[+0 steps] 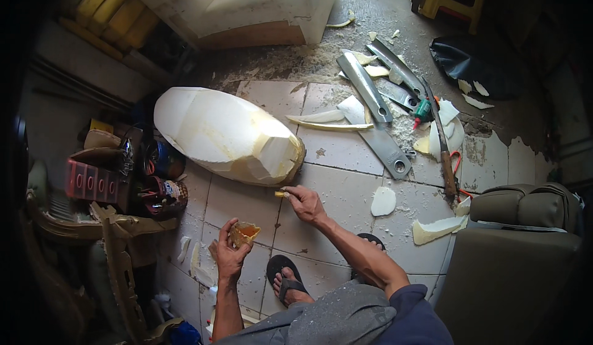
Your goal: The person shapes a large piece of white foam by using a long blade to trim the edges and a small brush to apply adhesive to a corner, then attaches a smaller foam piece.
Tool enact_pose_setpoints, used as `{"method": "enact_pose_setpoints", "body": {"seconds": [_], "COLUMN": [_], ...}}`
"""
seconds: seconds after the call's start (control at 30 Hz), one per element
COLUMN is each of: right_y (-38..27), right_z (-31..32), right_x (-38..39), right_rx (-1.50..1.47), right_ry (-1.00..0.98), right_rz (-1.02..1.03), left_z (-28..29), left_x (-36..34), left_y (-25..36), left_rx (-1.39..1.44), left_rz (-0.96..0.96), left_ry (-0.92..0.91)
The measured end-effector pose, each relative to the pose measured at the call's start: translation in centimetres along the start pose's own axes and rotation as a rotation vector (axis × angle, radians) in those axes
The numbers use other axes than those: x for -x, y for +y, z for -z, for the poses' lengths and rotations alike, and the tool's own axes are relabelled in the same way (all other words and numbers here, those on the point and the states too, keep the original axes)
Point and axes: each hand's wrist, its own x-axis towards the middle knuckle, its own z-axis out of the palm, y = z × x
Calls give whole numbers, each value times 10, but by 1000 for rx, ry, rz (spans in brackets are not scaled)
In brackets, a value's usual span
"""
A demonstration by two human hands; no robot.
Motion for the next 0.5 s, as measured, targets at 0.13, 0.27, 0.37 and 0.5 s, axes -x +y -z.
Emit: {"method": "enact_pose_setpoints", "body": {"seconds": [0.13, 0.27, 0.37, 0.5], "right_y": [-12, -10, -10, -30], "right_z": [24, 4, -11, 10], "right_x": [-17, -7, 13, -2], "right_rx": [-136, 138, 164, 245], "right_ry": [308, 229, 166, 350], "right_rz": [-129, 175, 218, 34], "left_z": [-6, -14, -11, -1], "left_x": [5, -2, -8, -1], "left_y": [9, 10, 12, -11], "left_rx": [49, 129, 188, 213], "left_rz": [72, 69, 12, 28], "left_ry": [-3, -6, 20, 126]}}
